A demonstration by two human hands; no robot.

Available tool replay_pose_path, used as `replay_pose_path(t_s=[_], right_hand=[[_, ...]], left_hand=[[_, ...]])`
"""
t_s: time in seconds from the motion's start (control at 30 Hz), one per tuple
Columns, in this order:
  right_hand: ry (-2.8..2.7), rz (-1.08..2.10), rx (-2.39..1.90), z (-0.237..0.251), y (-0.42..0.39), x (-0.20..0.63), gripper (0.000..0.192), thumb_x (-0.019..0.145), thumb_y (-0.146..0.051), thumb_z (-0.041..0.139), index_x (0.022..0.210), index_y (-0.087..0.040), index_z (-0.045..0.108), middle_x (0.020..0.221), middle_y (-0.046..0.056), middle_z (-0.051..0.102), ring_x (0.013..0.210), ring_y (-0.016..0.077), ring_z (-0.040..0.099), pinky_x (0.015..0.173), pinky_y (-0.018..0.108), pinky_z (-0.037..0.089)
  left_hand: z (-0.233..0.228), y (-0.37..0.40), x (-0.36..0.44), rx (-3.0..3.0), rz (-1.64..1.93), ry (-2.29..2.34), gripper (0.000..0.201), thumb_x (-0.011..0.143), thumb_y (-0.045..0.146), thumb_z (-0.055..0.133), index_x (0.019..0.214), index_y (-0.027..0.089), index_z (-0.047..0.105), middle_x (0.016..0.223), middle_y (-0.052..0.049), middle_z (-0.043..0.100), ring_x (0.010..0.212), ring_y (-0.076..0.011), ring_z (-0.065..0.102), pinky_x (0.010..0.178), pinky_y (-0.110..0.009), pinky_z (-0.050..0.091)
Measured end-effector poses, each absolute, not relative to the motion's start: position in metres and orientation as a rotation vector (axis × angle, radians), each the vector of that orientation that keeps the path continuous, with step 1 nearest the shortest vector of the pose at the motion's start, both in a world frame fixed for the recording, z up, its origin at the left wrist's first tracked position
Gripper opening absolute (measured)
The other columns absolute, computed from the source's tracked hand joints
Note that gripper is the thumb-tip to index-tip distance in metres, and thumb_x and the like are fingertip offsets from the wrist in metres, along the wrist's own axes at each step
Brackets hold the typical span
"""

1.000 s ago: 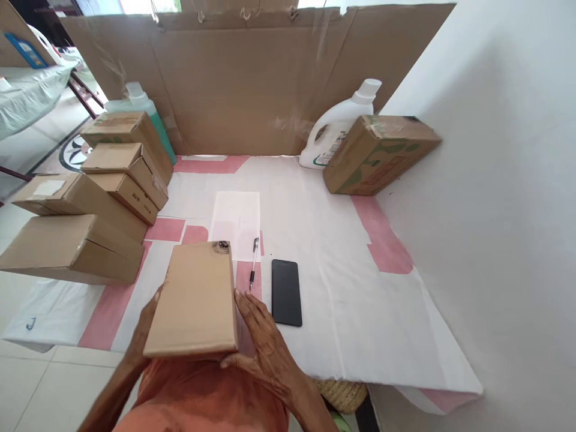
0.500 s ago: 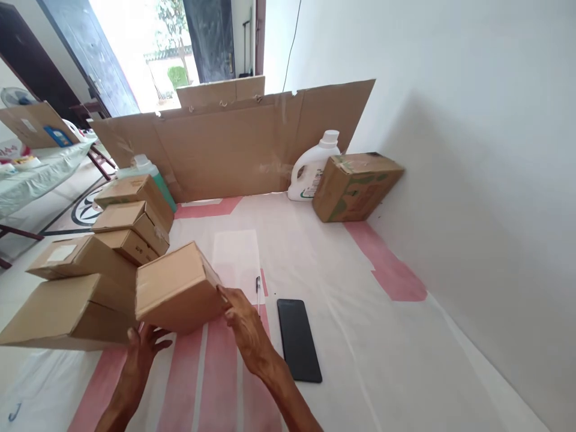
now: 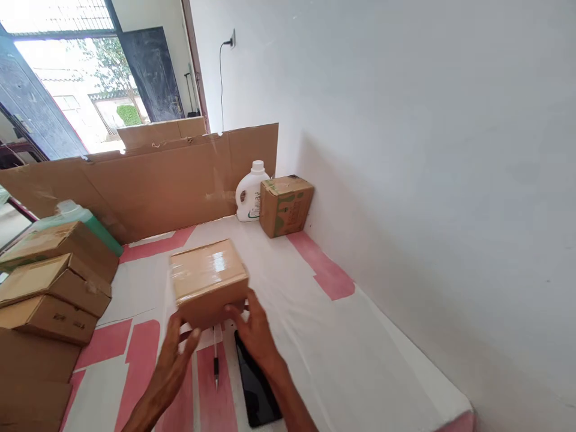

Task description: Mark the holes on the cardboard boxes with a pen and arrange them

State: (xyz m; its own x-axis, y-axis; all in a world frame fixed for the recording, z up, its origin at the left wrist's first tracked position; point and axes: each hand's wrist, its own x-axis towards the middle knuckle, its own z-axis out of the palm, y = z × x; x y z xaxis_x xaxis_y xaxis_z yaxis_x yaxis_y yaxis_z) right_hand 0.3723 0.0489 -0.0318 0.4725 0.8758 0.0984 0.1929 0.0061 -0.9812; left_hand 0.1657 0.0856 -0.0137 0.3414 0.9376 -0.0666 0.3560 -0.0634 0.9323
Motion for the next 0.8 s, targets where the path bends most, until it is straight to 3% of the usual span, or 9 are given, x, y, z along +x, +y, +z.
replay_pose_path(t_s=[0.1,0.27,0.37,0.57,0.7,0.8], right_hand=[[-0.815,0.645,-1.576,-0.034,0.042,0.458,0.064,0.086,-0.067,0.065,0.128,-0.020,0.054,0.125,0.016,0.071,0.103,0.0305,0.073,0.088,0.045,0.061],[-0.757,0.493,-1.632,-0.030,0.041,0.569,0.056,0.083,-0.062,0.065,0.119,-0.021,0.053,0.125,0.015,0.070,0.118,0.0303,0.066,0.099,0.044,0.054],[-0.753,0.455,-1.686,-0.030,0.046,0.605,0.048,0.080,-0.060,0.063,0.110,-0.023,0.057,0.116,0.012,0.072,0.113,0.0301,0.067,0.097,0.043,0.054],[-0.551,0.272,-1.907,-0.058,0.060,0.613,0.053,0.073,-0.067,0.063,0.100,-0.022,0.055,0.113,0.021,0.069,0.111,0.0396,0.064,0.091,0.051,0.051],[-0.580,0.317,-1.914,-0.078,0.073,0.591,0.045,0.079,-0.066,0.061,0.089,-0.023,0.060,0.090,0.014,0.074,0.089,0.0355,0.071,0.083,0.048,0.054],[-0.650,0.353,-1.855,-0.084,0.087,0.583,0.043,0.083,-0.064,0.059,0.091,-0.022,0.064,0.095,0.013,0.077,0.093,0.0331,0.073,0.082,0.045,0.056]], left_hand=[[-0.016,0.113,0.260,1.662,0.626,0.854,0.092,0.097,0.070,0.053,0.170,0.028,0.013,0.164,-0.020,0.033,0.150,-0.0345,0.044,0.115,-0.049,0.049],[-0.038,0.144,0.392,1.691,0.452,0.682,0.109,0.092,0.069,0.061,0.170,0.015,0.009,0.161,-0.027,0.032,0.149,-0.0390,0.042,0.117,-0.052,0.044],[-0.047,0.157,0.436,1.685,0.437,0.671,0.112,0.089,0.067,0.066,0.170,0.014,0.009,0.161,-0.027,0.033,0.149,-0.0393,0.042,0.119,-0.051,0.040],[-0.058,0.172,0.461,1.668,0.455,0.722,0.106,0.092,0.065,0.062,0.170,0.016,0.008,0.163,-0.026,0.031,0.145,-0.0373,0.047,0.115,-0.050,0.043],[-0.060,0.179,0.473,1.693,0.492,0.758,0.087,0.097,0.059,0.055,0.167,0.017,0.022,0.160,-0.023,0.040,0.147,-0.0372,0.044,0.122,-0.052,0.035],[-0.053,0.191,0.487,1.713,0.481,0.752,0.086,0.098,0.054,0.054,0.167,0.014,0.022,0.162,-0.023,0.040,0.152,-0.0360,0.039,0.127,-0.049,0.028]])
